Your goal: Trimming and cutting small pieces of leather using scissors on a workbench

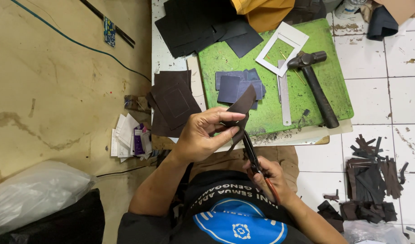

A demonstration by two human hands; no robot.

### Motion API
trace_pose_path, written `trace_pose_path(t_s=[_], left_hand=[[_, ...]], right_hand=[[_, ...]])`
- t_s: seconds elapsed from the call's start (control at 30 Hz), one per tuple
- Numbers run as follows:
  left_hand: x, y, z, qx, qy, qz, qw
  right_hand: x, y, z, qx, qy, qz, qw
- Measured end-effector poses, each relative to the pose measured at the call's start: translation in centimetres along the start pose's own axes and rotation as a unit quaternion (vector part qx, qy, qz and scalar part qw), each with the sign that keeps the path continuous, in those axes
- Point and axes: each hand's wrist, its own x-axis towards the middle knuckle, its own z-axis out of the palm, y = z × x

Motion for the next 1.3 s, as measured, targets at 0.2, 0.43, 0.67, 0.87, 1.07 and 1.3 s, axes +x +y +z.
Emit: trace_pose_path(t_s=[0.2, 0.43, 0.67, 0.87, 1.07, 1.3], left_hand=[[-0.3, 0.4, 0.5, 0.032, 0.026, -0.011, 0.999], [-0.7, 0.3, 1.8, -0.003, 0.067, 0.024, 0.997], [-1.3, -0.9, 3.7, -0.034, 0.147, 0.037, 0.988], [-1.6, -2.1, 5.0, -0.040, 0.198, 0.064, 0.977], [-1.6, -2.0, 5.1, -0.002, 0.203, 0.084, 0.976], [-1.5, -2.2, 5.3, -0.034, 0.199, 0.064, 0.977]], right_hand=[[0.2, -0.7, 0.2, 0.000, 0.011, 0.003, 1.000], [0.2, -0.8, 0.9, -0.008, 0.030, -0.020, 0.999], [0.5, -1.6, 1.3, 0.008, 0.050, -0.008, 0.999], [0.9, -1.9, 1.4, 0.143, 0.008, 0.001, 0.990], [0.9, -1.8, 1.4, 0.174, 0.001, 0.001, 0.985], [0.8, -1.4, 1.7, 0.216, 0.001, -0.018, 0.976]])
